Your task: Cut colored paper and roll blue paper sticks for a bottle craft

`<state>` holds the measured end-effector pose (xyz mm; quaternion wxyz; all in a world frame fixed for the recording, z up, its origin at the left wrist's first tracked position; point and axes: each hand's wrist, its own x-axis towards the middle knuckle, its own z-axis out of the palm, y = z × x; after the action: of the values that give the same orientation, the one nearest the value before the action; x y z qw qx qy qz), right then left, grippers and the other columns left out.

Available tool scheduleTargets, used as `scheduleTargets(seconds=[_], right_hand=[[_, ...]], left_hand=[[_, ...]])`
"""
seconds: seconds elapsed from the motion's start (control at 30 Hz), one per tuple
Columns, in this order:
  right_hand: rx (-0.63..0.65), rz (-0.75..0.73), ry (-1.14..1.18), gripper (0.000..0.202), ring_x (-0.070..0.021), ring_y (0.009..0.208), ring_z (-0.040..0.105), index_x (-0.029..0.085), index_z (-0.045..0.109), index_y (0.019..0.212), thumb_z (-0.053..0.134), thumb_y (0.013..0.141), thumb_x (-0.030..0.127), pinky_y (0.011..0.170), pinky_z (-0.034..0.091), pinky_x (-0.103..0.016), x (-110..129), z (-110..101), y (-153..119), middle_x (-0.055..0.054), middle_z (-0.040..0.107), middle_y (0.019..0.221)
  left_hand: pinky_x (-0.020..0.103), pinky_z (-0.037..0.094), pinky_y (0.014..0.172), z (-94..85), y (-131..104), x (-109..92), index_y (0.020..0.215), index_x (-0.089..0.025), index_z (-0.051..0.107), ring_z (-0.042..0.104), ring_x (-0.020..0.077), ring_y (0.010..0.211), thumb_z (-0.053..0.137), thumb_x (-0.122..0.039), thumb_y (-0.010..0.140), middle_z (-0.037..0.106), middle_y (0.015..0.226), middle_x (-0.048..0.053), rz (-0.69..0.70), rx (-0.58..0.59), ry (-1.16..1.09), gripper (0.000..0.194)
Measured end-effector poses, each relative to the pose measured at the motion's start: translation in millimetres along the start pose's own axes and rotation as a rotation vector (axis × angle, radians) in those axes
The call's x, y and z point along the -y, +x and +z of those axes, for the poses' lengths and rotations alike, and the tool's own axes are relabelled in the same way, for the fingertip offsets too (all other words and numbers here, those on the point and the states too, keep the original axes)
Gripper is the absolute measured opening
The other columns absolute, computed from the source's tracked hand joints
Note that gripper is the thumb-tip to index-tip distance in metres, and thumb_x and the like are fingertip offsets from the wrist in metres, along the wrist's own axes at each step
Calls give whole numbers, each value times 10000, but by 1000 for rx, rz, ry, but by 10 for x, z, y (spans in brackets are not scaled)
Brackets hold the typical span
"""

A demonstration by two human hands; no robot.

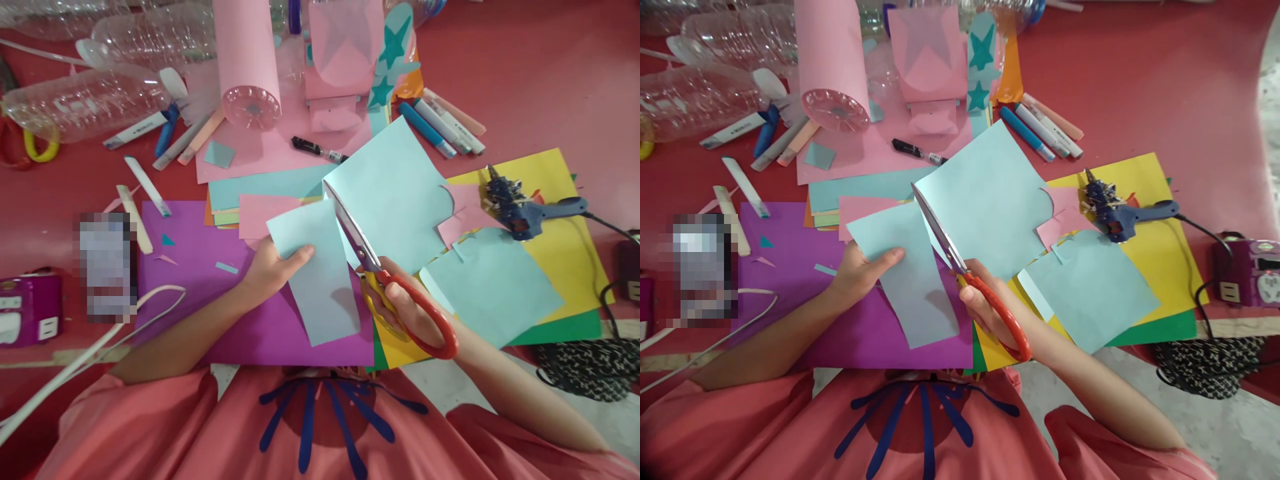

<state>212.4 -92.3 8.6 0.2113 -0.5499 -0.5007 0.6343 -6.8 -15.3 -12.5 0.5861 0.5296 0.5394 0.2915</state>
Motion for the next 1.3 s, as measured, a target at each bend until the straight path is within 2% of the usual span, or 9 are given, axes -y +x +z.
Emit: scheduleTargets(seconds=[0.07, 0.23, 0.43, 0.63, 0.8, 0.97, 1.07, 1.17, 1.3], right_hand=[[-31, 46, -68, 496, -79, 415, 337, 238, 455, 973, 358, 888, 717, 397, 296, -222, 28, -104, -19, 70, 420, 600], [-300, 81, -522, 476, -130, 486, 465, 230, 524, 1042, 483, 853, 665, 482, 357, -246, 121, -412, -101, 29, 516, 614], [-400, 284, -716, 642, -231, 519, 524, 221, 506, 982, 350, 767, 806, 511, 369, -313, 134, -558, -173, -38, 553, 606], [-401, 330, -705, 663, -239, 477, 502, 246, 503, 932, 320, 725, 848, 500, 373, -318, 64, -542, -237, -3, 487, 523], [-400, 208, -732, 507, -221, 490, 530, 260, 541, 1027, 430, 829, 713, 492, 392, -308, 51, -541, -372, -28, 577, 605], [-458, 58, -976, 322, -247, 636, 632, 279, 560, 1136, 557, 859, 442, 513, 436, -312, -15, -656, -294, -106, 687, 899], [-482, -46, -1052, 318, -274, 860, 670, 244, 585, 1165, 549, 852, 290, 663, 517, -350, -80, -740, -118, -144, 669, 1064], [-393, -136, -1047, 393, -274, 980, 656, 193, 579, 1242, 519, 854, 188, 783, 543, -375, -140, -823, 8, -162, 641, 1134], [-351, -274, -1124, 352, -285, 1071, 615, 178, 590, 1263, 505, 924, 221, 885, 536, -419, -132, -881, 4, -160, 640, 1145]], left_hand=[[296, 525, 622, -5, -7, 17, 822, -181, 586, 654, 193, 716, 628, -457, 719, 698, 785, 52, 7, 111, 104, 298], [223, 376, 504, -3, -33, 35, 657, -211, 475, 501, 108, 538, 551, -456, 795, 516, 583, -41, 132, 280, 367, 291], [216, 368, 518, -2, -21, 59, 701, -205, 546, 504, 109, 536, 501, -472, 847, 517, 567, -43, 203, 297, 534, 307], [215, 385, 524, -17, 9, 83, 873, -191, 630, 523, 114, 545, 483, -440, 846, 585, 613, -31, 186, 218, 458, 289], [226, 421, 533, -38, 38, 114, 921, -190, 634, 562, 135, 581, 512, -442, 826, 634, 667, -11, 146, 150, 371, 296], [231, 416, 517, -31, 49, 109, 900, -193, 617, 561, 148, 595, 550, -496, 803, 624, 674, -6, 130, 148, 328, 325], [227, 397, 511, -30, 51, 94, 873, -201, 607, 520, 137, 583, 561, -483, 804, 582, 653, -14, 138, 142, 320, 294], [237, 375, 494, -44, 56, 104, 835, -206, 596, 471, 134, 558, 554, -490, 810, 530, 625, -19, 131, 136, 330, 288], [244, 375, 504, -63, 63, 121, 838, -205, 585, 449, 130, 561, 526, -465, 824, 503, 635, -19, 129, 139, 300, 267]])
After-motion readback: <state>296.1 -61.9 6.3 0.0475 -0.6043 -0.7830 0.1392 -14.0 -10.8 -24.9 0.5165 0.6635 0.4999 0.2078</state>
